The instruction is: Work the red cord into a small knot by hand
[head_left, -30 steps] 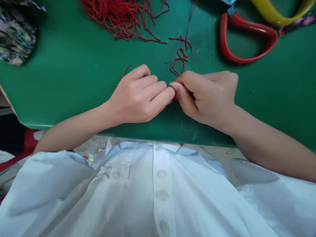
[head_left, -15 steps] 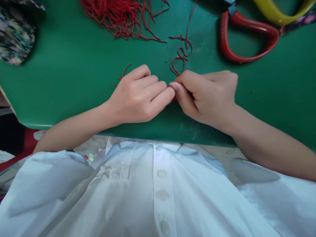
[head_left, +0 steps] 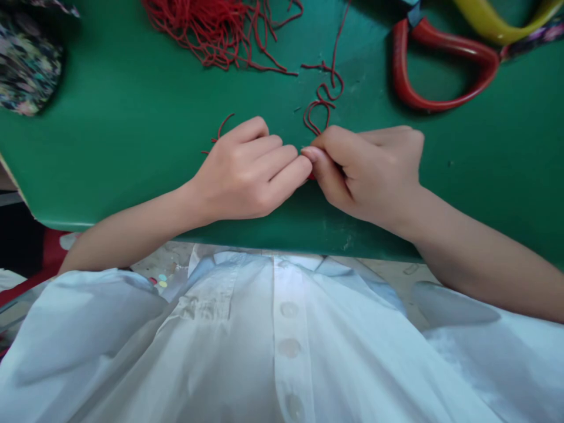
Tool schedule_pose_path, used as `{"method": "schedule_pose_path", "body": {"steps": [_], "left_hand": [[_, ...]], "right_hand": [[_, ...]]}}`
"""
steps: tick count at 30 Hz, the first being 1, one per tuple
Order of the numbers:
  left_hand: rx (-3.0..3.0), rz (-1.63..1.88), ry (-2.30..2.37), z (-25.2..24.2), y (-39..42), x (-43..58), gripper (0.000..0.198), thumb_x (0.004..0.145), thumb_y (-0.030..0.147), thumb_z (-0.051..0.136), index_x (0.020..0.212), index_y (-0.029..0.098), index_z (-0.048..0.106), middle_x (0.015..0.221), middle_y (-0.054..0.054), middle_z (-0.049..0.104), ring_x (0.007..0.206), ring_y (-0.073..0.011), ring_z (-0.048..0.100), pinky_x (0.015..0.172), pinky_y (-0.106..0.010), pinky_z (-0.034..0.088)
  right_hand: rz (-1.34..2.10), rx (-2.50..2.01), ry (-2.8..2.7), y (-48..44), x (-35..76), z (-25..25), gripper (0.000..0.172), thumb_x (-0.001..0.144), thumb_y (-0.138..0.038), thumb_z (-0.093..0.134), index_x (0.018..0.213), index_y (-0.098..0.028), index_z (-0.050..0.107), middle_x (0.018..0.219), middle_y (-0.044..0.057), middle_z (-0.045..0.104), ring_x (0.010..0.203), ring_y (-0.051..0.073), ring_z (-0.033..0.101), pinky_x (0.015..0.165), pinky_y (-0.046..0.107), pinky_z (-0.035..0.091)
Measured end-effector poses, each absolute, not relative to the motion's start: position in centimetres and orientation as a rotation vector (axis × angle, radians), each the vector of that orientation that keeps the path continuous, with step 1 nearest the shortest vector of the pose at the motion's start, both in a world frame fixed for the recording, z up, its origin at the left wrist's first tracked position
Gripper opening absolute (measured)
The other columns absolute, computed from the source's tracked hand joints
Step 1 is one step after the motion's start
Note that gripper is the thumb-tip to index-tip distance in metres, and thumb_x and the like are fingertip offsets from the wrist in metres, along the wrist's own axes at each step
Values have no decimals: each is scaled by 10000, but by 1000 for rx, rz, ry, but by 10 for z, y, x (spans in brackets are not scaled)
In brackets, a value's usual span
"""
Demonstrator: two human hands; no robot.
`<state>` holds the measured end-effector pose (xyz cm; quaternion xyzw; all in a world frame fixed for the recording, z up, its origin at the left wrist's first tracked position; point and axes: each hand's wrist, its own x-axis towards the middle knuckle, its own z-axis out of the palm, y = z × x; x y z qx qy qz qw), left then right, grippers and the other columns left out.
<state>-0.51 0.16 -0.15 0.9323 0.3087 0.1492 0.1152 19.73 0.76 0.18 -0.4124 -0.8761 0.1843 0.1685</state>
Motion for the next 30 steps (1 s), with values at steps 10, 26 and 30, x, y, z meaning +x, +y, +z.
{"method": "schedule_pose_path", "body": {"steps": [10, 26, 30], "left_hand": [[2967, 533, 863, -3, 2, -5, 292, 1010, 329, 333, 801, 212, 499, 655, 21, 570, 631, -111, 598, 578, -321, 434], [2938, 649, 931, -2, -1, 1, 330, 1015, 303, 351, 760, 209, 539, 571, 34, 533, 567, -83, 578, 553, -305, 439], [2913, 625, 934, -4, -1, -2, 349, 1019, 336, 328, 800, 210, 569, 595, 21, 556, 591, -96, 590, 580, -317, 460]], "right_hand": [[399, -1145, -2450, 8, 196, -2, 391, 988, -341, 347, 671, -190, 517, 452, -34, 392, 449, 70, 376, 444, 221, 226], [679, -1226, -2360, 8, 197, 4, 333, 973, -327, 391, 669, -208, 457, 481, -40, 450, 415, 83, 382, 506, 246, 304], [702, -1264, -2362, 8, 196, 6, 328, 966, -329, 396, 667, -210, 464, 488, -35, 469, 417, 84, 394, 480, 253, 288]]}}
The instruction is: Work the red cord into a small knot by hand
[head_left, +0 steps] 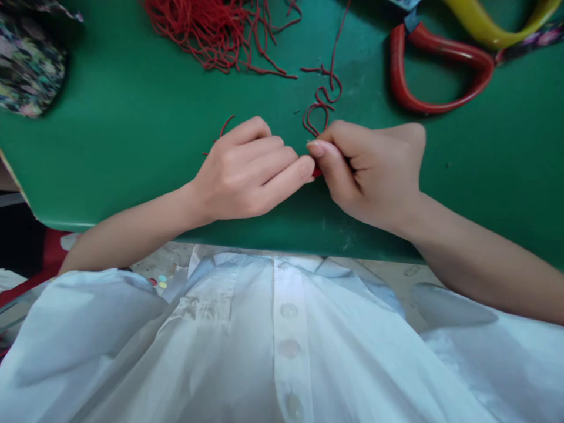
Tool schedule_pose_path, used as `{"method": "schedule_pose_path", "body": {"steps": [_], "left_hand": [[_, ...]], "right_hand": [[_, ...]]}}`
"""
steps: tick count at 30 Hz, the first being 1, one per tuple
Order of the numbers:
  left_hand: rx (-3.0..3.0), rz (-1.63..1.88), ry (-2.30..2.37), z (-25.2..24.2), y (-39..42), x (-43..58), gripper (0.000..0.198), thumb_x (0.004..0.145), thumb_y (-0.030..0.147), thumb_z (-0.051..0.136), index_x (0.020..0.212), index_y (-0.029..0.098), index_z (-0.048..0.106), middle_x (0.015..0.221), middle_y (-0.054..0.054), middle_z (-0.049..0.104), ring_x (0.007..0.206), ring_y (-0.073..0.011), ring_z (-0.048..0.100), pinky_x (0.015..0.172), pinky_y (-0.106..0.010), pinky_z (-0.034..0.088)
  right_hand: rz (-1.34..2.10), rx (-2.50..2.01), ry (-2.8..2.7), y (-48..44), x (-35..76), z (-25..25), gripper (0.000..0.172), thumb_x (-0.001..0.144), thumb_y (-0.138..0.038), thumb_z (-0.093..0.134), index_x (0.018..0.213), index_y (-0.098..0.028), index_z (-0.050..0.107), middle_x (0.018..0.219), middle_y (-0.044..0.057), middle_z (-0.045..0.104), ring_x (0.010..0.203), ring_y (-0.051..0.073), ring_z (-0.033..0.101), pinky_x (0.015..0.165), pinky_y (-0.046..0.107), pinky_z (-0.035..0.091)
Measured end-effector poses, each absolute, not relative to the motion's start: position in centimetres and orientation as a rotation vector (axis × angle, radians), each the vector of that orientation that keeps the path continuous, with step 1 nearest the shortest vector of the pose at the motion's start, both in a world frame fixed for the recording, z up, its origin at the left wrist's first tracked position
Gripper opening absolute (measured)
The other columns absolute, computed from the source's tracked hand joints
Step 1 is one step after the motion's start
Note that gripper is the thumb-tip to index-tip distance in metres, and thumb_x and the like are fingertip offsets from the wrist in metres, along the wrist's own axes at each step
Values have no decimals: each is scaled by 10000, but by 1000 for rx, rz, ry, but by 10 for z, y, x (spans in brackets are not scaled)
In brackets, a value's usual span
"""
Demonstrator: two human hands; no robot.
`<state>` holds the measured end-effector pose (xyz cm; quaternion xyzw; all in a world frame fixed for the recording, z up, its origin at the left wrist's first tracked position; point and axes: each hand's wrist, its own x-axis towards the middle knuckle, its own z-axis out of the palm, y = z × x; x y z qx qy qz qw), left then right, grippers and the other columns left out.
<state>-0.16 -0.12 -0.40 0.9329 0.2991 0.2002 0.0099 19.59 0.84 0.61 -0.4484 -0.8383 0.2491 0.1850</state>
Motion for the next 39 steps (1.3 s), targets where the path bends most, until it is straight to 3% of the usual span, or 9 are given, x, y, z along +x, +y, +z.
{"method": "schedule_pose_path", "body": {"steps": [4, 12, 15, 20, 25, 32, 39], "left_hand": [[2947, 620, 934, -5, -1, -2, 366, 1024, 314, 304, 826, 216, 596, 618, 29, 573, 623, -93, 617, 604, -311, 476], [3040, 785, 856, 0, 1, 2, 274, 982, 211, 426, 748, 197, 568, 574, 46, 562, 542, -68, 573, 533, -292, 440], [3016, 745, 867, 1, 1, 2, 294, 990, 205, 392, 768, 206, 584, 593, 42, 579, 568, -72, 584, 552, -304, 447], [3046, 806, 829, 2, 2, 1, 221, 946, 187, 497, 743, 181, 586, 575, 38, 569, 535, -73, 558, 526, -297, 447], [3009, 800, 835, 0, 3, 1, 218, 983, 213, 416, 823, 202, 563, 610, 48, 569, 567, -68, 583, 549, -281, 454], [2964, 942, 823, -2, 3, 3, 169, 951, 188, 500, 784, 190, 530, 588, 62, 546, 525, -56, 575, 512, -259, 425], [2996, 966, 805, -1, 4, 4, 171, 922, 193, 561, 752, 181, 541, 559, 64, 566, 503, -62, 569, 485, -272, 428]], "right_hand": [[672, -1234, -2338, 9, 196, 6, 322, 968, -319, 413, 670, -210, 472, 493, -38, 477, 420, 82, 395, 484, 250, 299], [520, -1095, -2303, 7, 198, 0, 323, 987, -283, 429, 684, -193, 497, 494, -51, 458, 422, 67, 383, 445, 234, 252], [563, -1159, -2349, 8, 198, 1, 328, 984, -305, 420, 682, -201, 496, 489, -47, 464, 419, 68, 387, 455, 233, 275], [650, -1218, -2355, 9, 197, 5, 329, 975, -332, 411, 684, -210, 502, 482, -46, 458, 420, 73, 385, 519, 230, 348], [681, -1223, -2348, 9, 198, 6, 344, 987, -349, 403, 687, -215, 503, 482, -46, 455, 422, 71, 379, 544, 229, 365], [730, -1288, -2403, 9, 198, 7, 349, 991, -382, 393, 713, -218, 526, 513, -17, 526, 484, 98, 492, 557, 245, 389], [734, -1237, -2391, 8, 199, 4, 384, 1010, -389, 377, 713, -208, 540, 554, -10, 570, 504, 88, 512, 563, 245, 383]]}}
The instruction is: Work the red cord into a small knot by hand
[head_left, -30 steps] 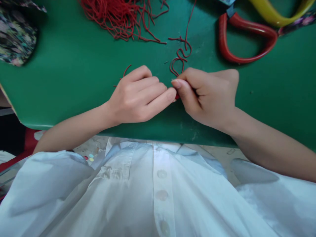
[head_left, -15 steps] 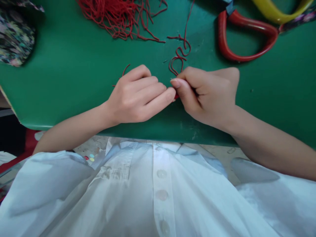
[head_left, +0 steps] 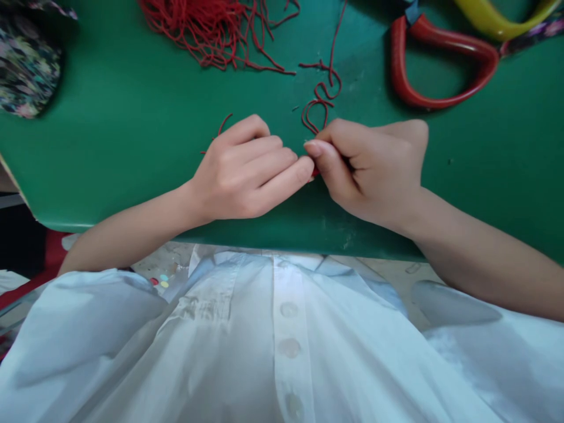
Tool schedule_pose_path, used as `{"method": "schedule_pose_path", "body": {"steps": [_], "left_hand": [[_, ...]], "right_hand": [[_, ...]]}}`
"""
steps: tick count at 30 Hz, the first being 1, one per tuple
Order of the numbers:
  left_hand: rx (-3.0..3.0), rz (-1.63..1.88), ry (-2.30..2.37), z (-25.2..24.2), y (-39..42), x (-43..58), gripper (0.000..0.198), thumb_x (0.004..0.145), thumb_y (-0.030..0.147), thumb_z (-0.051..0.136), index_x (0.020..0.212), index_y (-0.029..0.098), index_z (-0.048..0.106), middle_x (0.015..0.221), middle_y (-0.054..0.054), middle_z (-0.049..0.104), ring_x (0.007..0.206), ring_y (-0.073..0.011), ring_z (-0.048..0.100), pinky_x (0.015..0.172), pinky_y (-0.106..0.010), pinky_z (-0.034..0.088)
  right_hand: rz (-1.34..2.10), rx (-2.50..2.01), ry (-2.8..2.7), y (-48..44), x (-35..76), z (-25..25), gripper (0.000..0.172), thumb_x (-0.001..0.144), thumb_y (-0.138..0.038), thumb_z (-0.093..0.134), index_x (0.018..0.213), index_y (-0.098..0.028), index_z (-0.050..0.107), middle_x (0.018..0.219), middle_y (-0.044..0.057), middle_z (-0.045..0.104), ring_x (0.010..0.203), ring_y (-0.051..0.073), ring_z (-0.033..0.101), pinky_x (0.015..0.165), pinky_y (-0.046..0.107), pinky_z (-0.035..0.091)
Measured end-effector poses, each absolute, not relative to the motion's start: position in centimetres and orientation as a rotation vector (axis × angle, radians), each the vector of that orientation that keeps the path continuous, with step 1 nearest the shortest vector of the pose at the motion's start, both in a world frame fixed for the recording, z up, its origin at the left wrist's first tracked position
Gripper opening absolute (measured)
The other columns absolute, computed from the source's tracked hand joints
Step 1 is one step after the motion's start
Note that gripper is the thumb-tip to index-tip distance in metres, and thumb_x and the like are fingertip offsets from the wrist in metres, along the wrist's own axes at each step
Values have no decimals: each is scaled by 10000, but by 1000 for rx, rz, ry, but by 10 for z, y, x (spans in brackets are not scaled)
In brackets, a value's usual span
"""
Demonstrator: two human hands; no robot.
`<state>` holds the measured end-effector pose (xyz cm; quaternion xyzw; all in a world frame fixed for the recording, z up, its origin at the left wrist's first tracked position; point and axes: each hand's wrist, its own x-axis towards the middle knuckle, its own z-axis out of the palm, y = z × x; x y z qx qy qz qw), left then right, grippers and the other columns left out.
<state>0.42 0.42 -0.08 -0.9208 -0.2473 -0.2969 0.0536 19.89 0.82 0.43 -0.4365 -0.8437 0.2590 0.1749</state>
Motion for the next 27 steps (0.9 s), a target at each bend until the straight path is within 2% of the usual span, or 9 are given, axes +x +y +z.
{"method": "schedule_pose_path", "body": {"steps": [11, 16, 22, 27], "left_hand": [[-2770, -840, -727, 0, 4, 4, 176, 939, 190, 525, 764, 183, 543, 580, 57, 583, 513, -53, 554, 492, -274, 423], [-2770, -835, -718, 0, 4, 5, 180, 934, 201, 550, 754, 187, 549, 555, 65, 584, 507, -60, 572, 472, -275, 430], [-2773, -803, -745, -3, 2, 4, 216, 961, 211, 491, 746, 200, 510, 547, 65, 542, 518, -59, 570, 479, -279, 411], [-2789, -797, -760, -4, 3, 4, 195, 963, 213, 481, 770, 195, 501, 575, 60, 535, 536, -59, 573, 489, -272, 402]], "right_hand": [[686, -1180, -2393, 8, 200, 3, 369, 1010, -371, 380, 707, -203, 509, 510, -30, 496, 472, 68, 449, 540, 239, 351], [567, -1089, -2357, 9, 200, 1, 319, 991, -290, 441, 694, -188, 497, 484, -54, 400, 442, 49, 349, 504, 217, 318], [572, -1078, -2377, 8, 199, 0, 304, 995, -312, 427, 720, -197, 488, 479, -59, 357, 443, 54, 332, 502, 214, 304], [600, -1110, -2400, 7, 201, 1, 305, 1008, -312, 400, 741, -195, 491, 514, -59, 408, 475, 56, 361, 530, 216, 300]]}}
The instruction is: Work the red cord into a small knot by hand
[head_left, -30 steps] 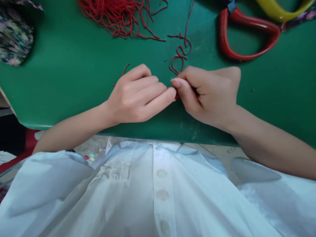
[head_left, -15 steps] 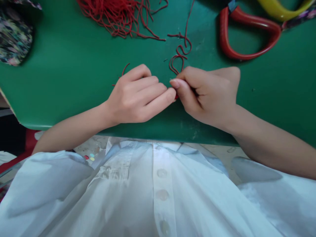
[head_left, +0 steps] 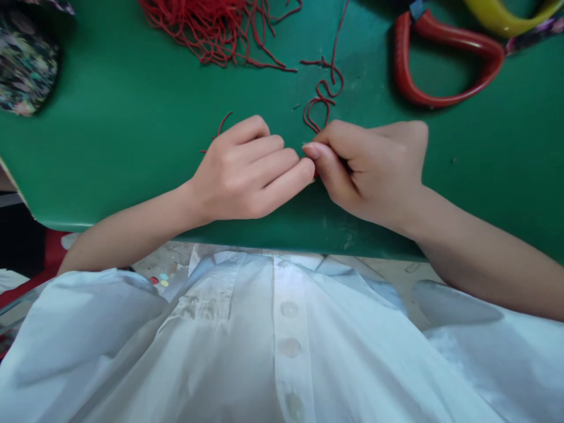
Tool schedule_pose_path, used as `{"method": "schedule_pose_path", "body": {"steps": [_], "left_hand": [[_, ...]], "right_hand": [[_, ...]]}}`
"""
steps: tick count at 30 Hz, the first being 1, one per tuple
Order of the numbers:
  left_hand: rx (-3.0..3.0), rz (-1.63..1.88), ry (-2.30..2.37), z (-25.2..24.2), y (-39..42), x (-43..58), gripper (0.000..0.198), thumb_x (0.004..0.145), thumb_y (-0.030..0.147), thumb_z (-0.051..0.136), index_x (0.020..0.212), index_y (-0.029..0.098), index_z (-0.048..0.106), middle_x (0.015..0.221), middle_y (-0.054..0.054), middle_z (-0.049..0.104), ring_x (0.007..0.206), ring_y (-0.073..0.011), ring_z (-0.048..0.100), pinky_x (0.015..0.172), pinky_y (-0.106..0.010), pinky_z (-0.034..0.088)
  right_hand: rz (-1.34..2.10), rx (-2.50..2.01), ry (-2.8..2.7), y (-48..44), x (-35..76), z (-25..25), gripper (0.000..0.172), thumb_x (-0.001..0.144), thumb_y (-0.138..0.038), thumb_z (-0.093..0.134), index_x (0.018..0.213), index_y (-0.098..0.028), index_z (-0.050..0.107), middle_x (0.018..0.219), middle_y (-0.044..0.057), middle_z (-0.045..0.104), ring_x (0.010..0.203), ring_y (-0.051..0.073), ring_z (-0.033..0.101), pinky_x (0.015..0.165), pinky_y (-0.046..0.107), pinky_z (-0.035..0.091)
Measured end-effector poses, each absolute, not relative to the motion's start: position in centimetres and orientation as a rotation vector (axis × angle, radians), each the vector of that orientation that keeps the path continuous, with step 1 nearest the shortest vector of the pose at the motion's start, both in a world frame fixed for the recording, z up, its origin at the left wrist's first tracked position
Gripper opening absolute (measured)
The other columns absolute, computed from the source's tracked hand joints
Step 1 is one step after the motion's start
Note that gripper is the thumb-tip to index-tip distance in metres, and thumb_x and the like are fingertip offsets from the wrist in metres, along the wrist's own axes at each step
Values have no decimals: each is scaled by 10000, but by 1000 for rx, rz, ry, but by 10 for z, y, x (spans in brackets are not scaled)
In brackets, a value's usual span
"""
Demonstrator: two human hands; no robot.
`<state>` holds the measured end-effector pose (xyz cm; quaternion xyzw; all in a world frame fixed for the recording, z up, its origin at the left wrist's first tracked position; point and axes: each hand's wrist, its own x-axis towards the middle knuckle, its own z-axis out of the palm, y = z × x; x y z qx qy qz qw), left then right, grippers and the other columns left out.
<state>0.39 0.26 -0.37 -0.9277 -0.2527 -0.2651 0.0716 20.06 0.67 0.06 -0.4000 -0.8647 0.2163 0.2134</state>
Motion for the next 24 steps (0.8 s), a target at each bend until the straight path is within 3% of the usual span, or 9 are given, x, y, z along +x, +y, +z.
{"method": "schedule_pose_path", "body": {"steps": [9, 24], "left_hand": [[-2922, -797, -900, -11, -2, -2, 223, 1002, 279, 366, 878, 240, 548, 614, 42, 558, 584, -89, 605, 555, -309, 454], [-2750, -827, -730, -5, 4, 3, 211, 945, 216, 518, 735, 194, 517, 587, 45, 553, 526, -70, 538, 490, -293, 378]], "right_hand": [[604, -1108, -2400, 8, 199, 3, 312, 993, -297, 422, 703, -196, 483, 487, -58, 375, 457, 63, 339, 513, 215, 300], [678, -1189, -2438, 9, 198, 3, 312, 988, -339, 406, 723, -199, 492, 502, -45, 407, 482, 66, 393, 537, 212, 327]]}}
